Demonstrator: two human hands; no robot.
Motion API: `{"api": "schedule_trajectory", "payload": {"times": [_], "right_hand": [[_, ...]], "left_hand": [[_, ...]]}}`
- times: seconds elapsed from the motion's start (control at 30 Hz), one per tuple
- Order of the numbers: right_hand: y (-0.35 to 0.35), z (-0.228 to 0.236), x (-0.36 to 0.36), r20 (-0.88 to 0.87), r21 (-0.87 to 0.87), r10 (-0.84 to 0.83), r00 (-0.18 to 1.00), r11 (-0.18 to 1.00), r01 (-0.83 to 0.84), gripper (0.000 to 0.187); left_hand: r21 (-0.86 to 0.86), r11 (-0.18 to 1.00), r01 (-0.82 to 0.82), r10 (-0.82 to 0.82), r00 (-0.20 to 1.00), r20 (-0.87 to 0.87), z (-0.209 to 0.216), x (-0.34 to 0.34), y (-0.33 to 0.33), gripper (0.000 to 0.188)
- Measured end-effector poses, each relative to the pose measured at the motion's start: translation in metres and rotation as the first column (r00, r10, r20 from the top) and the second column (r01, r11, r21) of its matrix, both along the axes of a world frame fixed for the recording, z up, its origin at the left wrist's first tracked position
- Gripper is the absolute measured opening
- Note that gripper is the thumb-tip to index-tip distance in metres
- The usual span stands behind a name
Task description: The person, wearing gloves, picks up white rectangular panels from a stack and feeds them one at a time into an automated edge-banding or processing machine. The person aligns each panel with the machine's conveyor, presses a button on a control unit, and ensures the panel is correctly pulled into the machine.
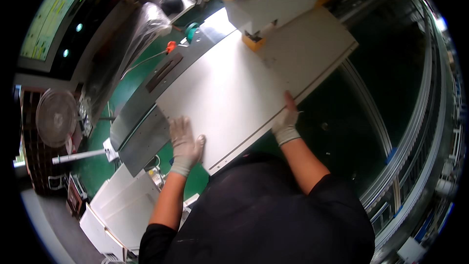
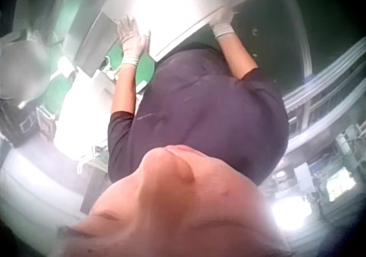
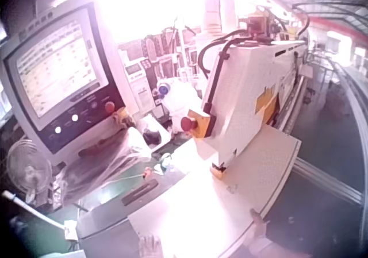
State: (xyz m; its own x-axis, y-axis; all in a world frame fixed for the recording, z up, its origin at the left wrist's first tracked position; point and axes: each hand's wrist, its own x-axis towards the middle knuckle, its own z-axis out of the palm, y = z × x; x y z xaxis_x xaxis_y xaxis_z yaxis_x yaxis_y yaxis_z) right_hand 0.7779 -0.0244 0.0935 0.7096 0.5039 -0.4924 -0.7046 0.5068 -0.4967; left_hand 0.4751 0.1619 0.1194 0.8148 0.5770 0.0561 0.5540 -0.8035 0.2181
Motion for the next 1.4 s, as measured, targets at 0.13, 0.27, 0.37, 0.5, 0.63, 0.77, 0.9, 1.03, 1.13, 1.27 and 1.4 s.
{"api": "schedule_trajectory", "payload": {"times": [0.13,0.27,0.37,0.5,0.63,0.77,0.9,1.03,1.13,1.27,1.4], "right_hand": [[-0.006,-0.005,0.049,0.091,-0.020,-0.072,0.993,0.997,0.074,0.052],[-0.019,-0.014,0.099,0.247,-0.012,-0.080,0.966,0.996,0.085,0.053],[-0.027,-0.014,0.135,0.242,-0.131,-0.082,0.967,0.984,0.117,0.054],[-0.026,-0.009,0.117,0.265,-0.135,-0.069,0.962,0.985,0.108,0.051],[-0.006,-0.012,0.009,0.164,-0.226,-0.160,0.973,0.954,0.195,0.042],[-0.003,0.000,0.006,0.188,-0.067,-0.044,0.981,0.996,0.058,0.041],[-0.007,0.006,0.063,-0.061,-0.113,-0.169,0.984,0.980,0.161,0.042],[-0.012,0.002,0.109,-0.036,-0.032,-0.219,0.975,0.975,0.218,0.042],[-0.014,-0.010,0.146,0.082,-0.243,-0.361,0.929,0.897,0.370,0.039],[-0.015,-0.038,0.189,0.280,-0.200,-0.590,0.757,0.736,0.647,0.035],[0.024,-0.079,0.161,0.355,-0.219,-0.599,0.718,0.693,0.687,0.028]], "left_hand": [[-0.069,0.998,0.015,-0.013,0.999,0.030,0.006,0.050,-0.008,0.084],[-0.189,0.976,0.109,-0.103,0.994,0.042,0.021,0.090,-0.005,0.085],[-0.214,0.956,0.202,-0.172,0.974,0.150,0.032,0.105,0.000,0.084],[-0.071,0.942,0.328,-0.319,0.941,0.108,0.044,0.085,-0.006,0.087],[-0.241,0.969,0.062,-0.122,0.962,-0.243,0.045,0.056,-0.010,0.069],[-0.281,0.956,0.083,-0.155,0.957,-0.247,0.043,0.061,-0.004,0.054],[-0.264,0.949,0.170,-0.217,0.963,-0.161,0.043,0.069,0.001,0.048],[-0.230,0.955,0.186,-0.225,0.961,-0.160,0.038,0.065,-0.001,0.047],[-0.217,0.949,0.230,-0.254,0.963,-0.087,0.030,0.064,-0.001,0.051],[-0.200,0.965,0.172,-0.215,0.951,-0.221,0.022,0.065,-0.002,0.055],[-0.119,0.970,0.214,-0.216,0.976,-0.010,0.023,0.061,-0.008,0.048]]}}
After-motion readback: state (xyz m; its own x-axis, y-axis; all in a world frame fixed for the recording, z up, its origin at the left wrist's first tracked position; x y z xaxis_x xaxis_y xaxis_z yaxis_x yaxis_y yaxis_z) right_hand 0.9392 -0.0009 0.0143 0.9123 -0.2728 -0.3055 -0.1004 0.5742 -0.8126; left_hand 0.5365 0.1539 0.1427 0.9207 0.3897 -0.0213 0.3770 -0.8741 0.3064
